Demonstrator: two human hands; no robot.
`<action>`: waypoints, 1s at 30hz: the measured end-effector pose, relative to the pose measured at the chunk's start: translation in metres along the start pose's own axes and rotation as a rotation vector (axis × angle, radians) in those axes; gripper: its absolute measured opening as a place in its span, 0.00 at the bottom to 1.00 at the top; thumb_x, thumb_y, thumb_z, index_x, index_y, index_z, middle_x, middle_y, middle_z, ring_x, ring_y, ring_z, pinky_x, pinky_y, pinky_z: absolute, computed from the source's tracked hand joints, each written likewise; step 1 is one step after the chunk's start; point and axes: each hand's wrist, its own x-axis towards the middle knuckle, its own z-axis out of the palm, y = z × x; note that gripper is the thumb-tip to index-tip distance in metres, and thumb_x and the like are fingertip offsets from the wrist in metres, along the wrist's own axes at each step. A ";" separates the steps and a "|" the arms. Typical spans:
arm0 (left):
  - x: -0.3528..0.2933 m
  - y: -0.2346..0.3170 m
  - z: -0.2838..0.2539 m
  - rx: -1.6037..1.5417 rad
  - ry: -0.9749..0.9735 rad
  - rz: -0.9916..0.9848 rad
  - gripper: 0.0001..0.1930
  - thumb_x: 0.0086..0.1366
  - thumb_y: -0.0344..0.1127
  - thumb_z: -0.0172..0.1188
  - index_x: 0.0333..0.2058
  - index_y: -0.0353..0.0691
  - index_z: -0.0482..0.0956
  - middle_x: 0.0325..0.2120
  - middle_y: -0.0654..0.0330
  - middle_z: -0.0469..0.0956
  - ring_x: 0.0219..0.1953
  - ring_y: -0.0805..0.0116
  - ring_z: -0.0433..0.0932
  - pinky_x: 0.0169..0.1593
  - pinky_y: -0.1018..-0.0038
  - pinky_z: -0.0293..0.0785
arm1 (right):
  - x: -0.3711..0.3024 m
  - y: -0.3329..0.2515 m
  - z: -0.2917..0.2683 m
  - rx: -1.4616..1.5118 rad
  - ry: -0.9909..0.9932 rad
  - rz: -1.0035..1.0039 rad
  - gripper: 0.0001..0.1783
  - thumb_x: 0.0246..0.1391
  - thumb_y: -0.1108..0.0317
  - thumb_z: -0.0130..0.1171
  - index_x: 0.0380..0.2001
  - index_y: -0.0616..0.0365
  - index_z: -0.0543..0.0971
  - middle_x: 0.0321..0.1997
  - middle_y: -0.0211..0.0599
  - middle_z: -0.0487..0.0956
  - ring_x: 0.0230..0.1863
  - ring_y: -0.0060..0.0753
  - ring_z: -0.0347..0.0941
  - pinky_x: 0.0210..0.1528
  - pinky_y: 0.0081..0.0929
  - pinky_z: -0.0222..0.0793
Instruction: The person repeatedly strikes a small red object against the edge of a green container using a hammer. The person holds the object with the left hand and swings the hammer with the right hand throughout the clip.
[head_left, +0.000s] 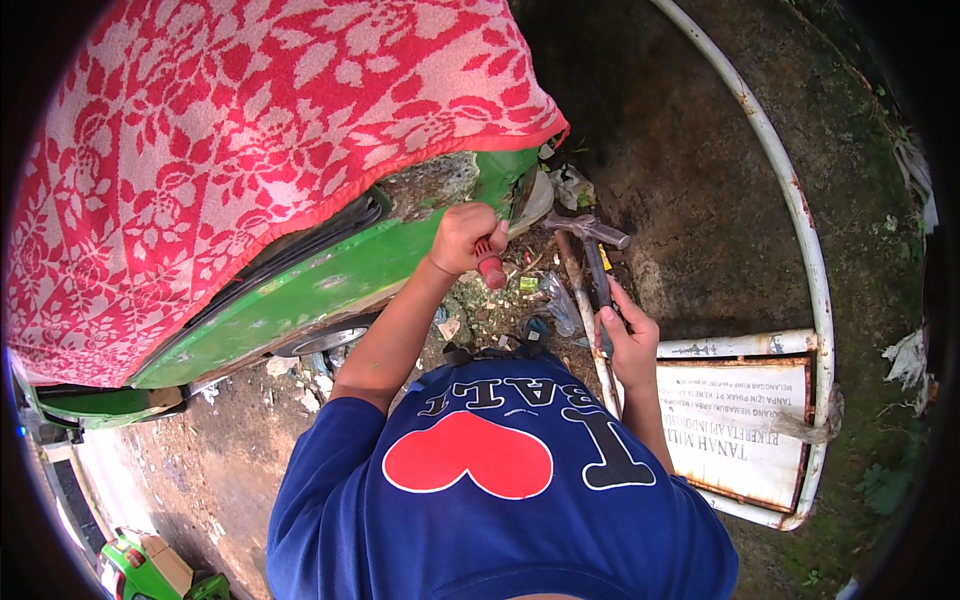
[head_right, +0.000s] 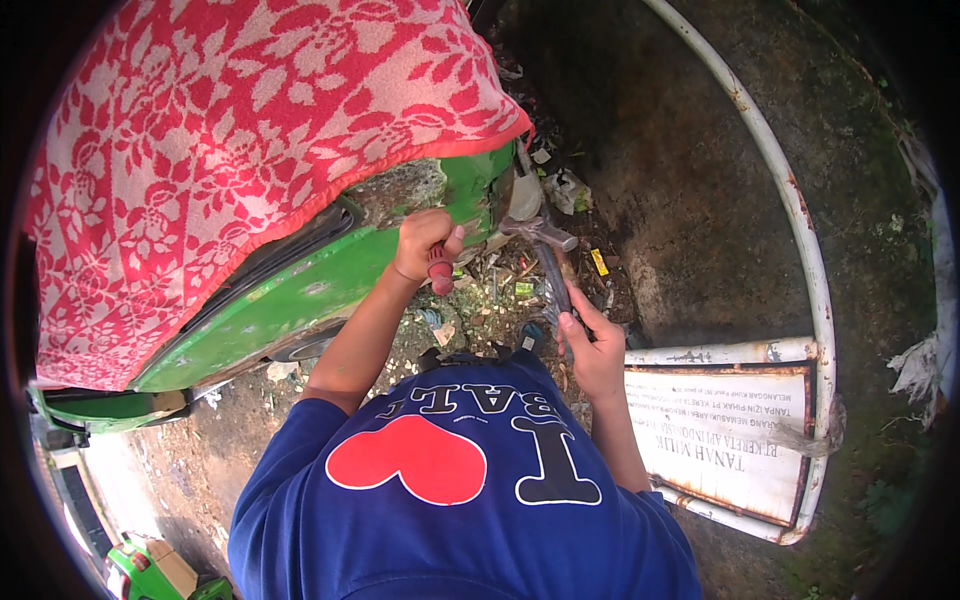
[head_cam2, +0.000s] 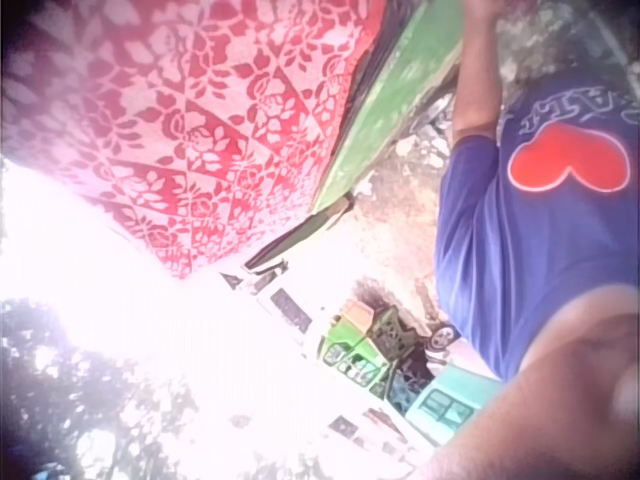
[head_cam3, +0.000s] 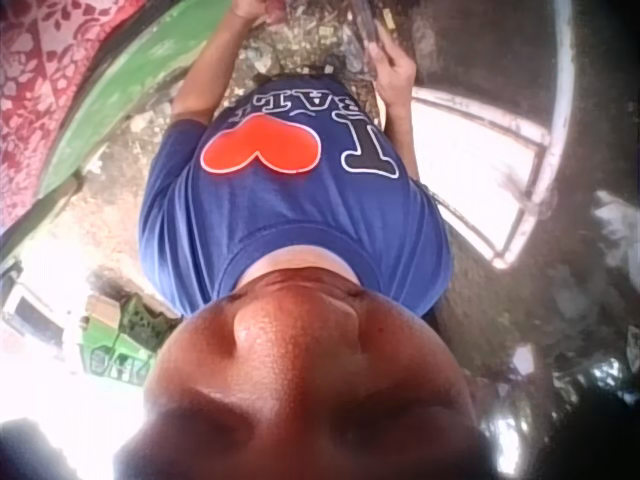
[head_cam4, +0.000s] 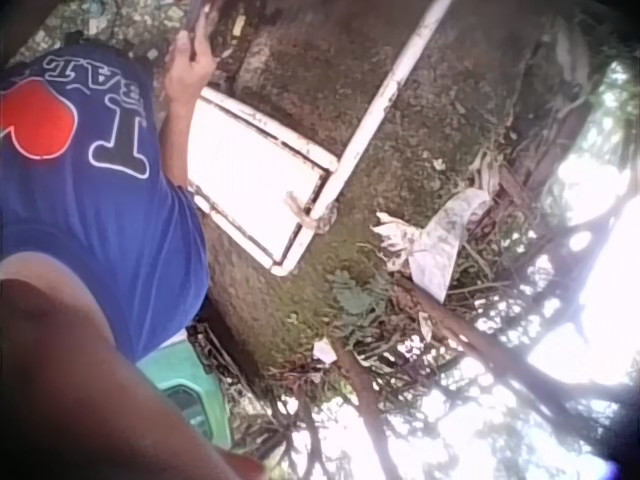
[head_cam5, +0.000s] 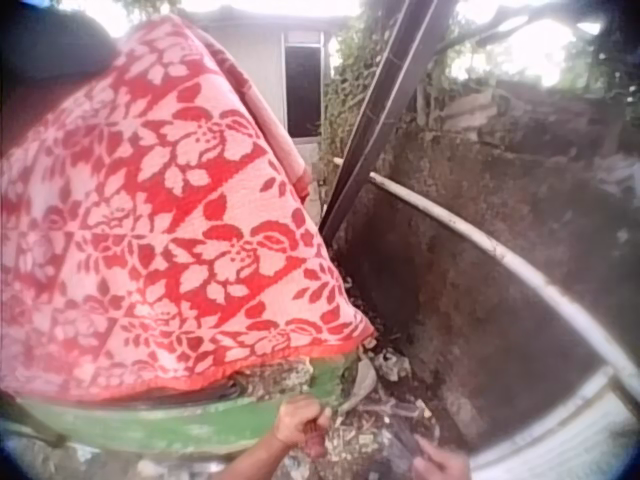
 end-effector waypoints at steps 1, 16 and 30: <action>0.000 0.000 0.000 -0.003 0.001 -0.003 0.17 0.49 0.22 0.60 0.14 0.38 0.58 0.11 0.56 0.57 0.13 0.55 0.62 0.19 0.63 0.60 | 0.000 0.001 0.000 -0.012 -0.001 -0.008 0.25 0.63 0.69 0.53 0.62 0.65 0.67 0.25 0.30 0.74 0.23 0.18 0.67 0.26 0.18 0.66; 0.005 0.002 -0.003 0.000 -0.013 -0.013 0.16 0.49 0.22 0.60 0.14 0.38 0.59 0.11 0.56 0.57 0.13 0.55 0.62 0.19 0.63 0.61 | 0.004 0.000 0.001 0.001 -0.011 0.000 0.26 0.62 0.69 0.54 0.62 0.65 0.67 0.26 0.30 0.74 0.24 0.18 0.67 0.26 0.18 0.66; 0.017 -0.004 0.004 0.115 -0.049 -0.137 0.14 0.51 0.27 0.63 0.16 0.40 0.66 0.14 0.55 0.67 0.17 0.54 0.70 0.23 0.62 0.66 | -0.014 -0.026 0.014 -0.466 -0.096 -0.585 0.14 0.60 0.76 0.55 0.48 0.69 0.77 0.25 0.37 0.75 0.23 0.25 0.69 0.26 0.22 0.66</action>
